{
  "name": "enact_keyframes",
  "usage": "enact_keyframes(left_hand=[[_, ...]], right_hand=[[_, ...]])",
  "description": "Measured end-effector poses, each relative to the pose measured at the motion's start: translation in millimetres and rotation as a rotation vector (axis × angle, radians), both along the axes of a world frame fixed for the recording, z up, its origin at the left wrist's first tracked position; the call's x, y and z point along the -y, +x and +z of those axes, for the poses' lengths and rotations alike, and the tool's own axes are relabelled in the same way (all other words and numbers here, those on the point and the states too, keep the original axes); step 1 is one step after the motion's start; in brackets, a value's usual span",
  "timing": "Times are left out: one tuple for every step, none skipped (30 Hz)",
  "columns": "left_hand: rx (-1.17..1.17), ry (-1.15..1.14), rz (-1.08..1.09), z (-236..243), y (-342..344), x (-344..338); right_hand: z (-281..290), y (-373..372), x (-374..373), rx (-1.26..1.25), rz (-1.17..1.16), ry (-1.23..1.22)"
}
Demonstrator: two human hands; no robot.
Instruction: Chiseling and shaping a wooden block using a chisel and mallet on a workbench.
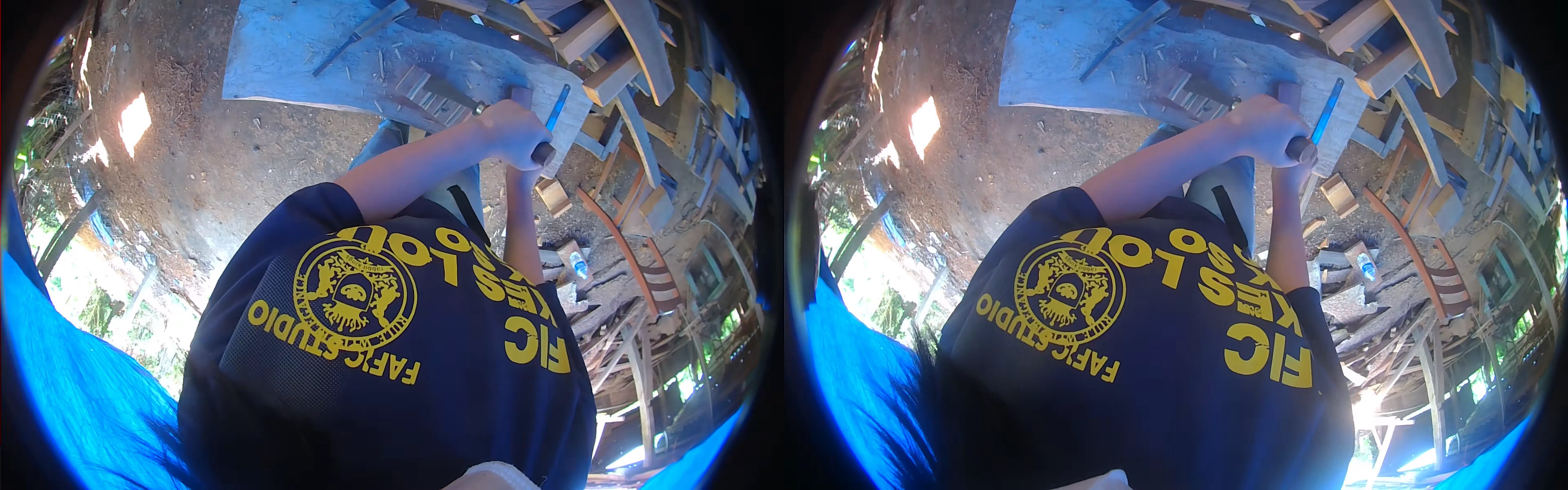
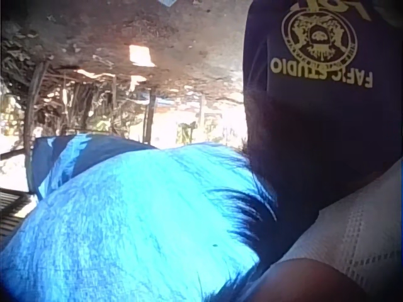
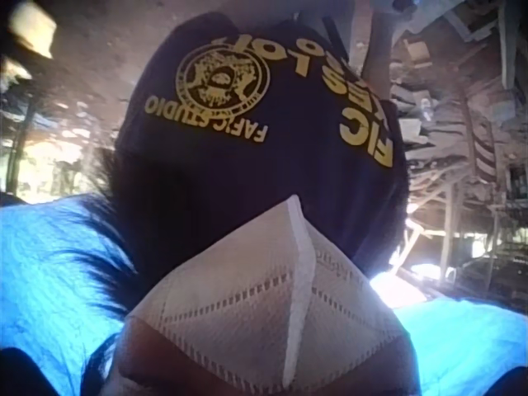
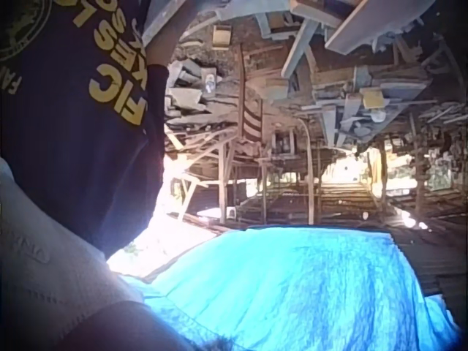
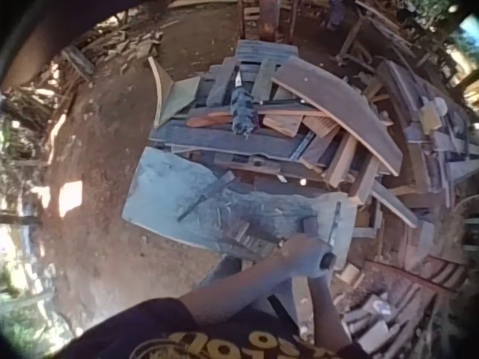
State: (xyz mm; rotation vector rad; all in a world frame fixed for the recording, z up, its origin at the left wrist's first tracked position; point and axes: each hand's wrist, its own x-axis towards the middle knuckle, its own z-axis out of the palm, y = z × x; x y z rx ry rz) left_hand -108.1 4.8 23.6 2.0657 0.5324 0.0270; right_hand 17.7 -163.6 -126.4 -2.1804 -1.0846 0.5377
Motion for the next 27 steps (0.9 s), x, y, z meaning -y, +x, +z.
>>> enact_keyframes(left_hand=[[0.001, -0.001, -0.002, -1.0, -0.2, 0.4], [0.009, 0.005, 0.018, -1.7, -0.1, 0.9], [0.015, 0.013, 0.045, -2.7, -1.3, 0.1], [0.013, 0.014, 0.047, -3.7, -2.5, -0.5], [-0.001, 0.014, 0.032, -4.7, -3.5, -1.1], [-0.016, 0.014, 0.017, -4.6, -4.4, -1.9], [-0.018, 0.014, 0.02, -4.4, -4.9, -2.2], [-0.017, 0.014, 0.022, -4.0, -5.4, -2.1], [-0.014, 0.014, 0.02, -3.7, -5.3, -1.5], [-0.014, 0.014, 0.02, -3.4, -5.2, -1.0], [-0.01, 0.015, 0.014, -3.1, -4.9, -0.3], [-0.007, 0.017, 0.009, -2.0, -5.5, -0.4], [-0.008, 0.017, 0.009, -0.9, -5.9, -0.3], [-0.012, 0.015, 0.003, 0.4, -6.0, -0.1], [-0.015, 0.014, -0.003, 0.4, -6.3, 0.1], [-0.015, 0.015, -0.004, 0.3, -6.9, 0.2], [0.001, 0.014, -0.001, 0.2, -7.4, 0.5], [0.016, 0.013, 0.004, -0.1, -7.7, 0.5], [0.017, 0.013, 0.004, -0.7, -8.2, 0.1], [0.02, 0.008, 0.006, -1.5, -9.3, -0.5], [0.023, 0.003, 0.009, -1.3, -10.9, -1.0], [0.023, 0.004, 0.01, -1.2, -12.4, -1.7], [0.003, 0.002, 0.006, -1.3, -14.2, -2.7], [-0.013, 0.0, -0.001, 0.3, -14.9, -3.3], [-0.01, 0.0, -0.002, 1.7, -16.8, -3.7], [-0.011, 0.0, 0.011, 3.0, -19.4, -4.3], [-0.008, -0.001, 0.019, 5.5, -19.1, -4.4]], right_hand=[[-1.2, 1.0, 1.7, 0.001, -0.002, -0.001], [-4.4, 0.5, 1.1, -0.009, -0.005, -0.003], [1.0, 2.5, 3.2, -0.022, 0.0, -0.004], [1.6, -1.6, 1.9, -0.035, 0.003, -0.005], [1.8, -5.5, 0.0, -0.048, 0.005, -0.007], [1.4, -18.9, -0.6, -0.061, 0.008, -0.008], [4.4, -20.0, -3.6, -0.074, 0.012, -0.01], [7.1, -22.5, -6.1, -0.087, 0.015, -0.013], [7.1, -23.0, -7.3, -0.098, 0.014, -0.015], [9.9, -13.8, -10.3, -0.109, 0.014, -0.017], [9.3, -14.9, -12.0, -0.121, 0.015, -0.02], [10.1, -17.4, -13.2, -0.133, 0.015, -0.021], [11.4, -16.4, -16.1, -0.146, 0.016, -0.023], [12.9, -17.6, -16.9, -0.158, 0.016, -0.025], [14.1, -17.6, -19.1, -0.169, 0.016, -0.026], [15.9, -17.2, -20.4, -0.18, 0.016, -0.028], [18.2, -16.6, -20.9, -0.19, 0.014, -0.029], [20.3, -16.5, -21.5, -0.201, 0.015, -0.031], [23.0, -16.0, -21.1, -0.211, 0.015, -0.033], [26.0, -14.4, -20.9, -0.221, 0.016, -0.035], [30.1, -15.6, -20.3, -0.231, 0.016, -0.037], [32.1, -21.0, -20.0, -0.242, 0.017, -0.038], [35.0, -22.6, -20.8, -0.253, 0.02, -0.04], [34.7, -20.4, -18.6, -0.26, 0.018, -0.042], [33.5, -18.2, -17.9, -0.257, 0.017, -0.042], [31.3, -16.0, -19.0, -0.285, -0.007, -0.063], [24.4, -9.6, -16.1, -0.307, -0.037, -0.082]])
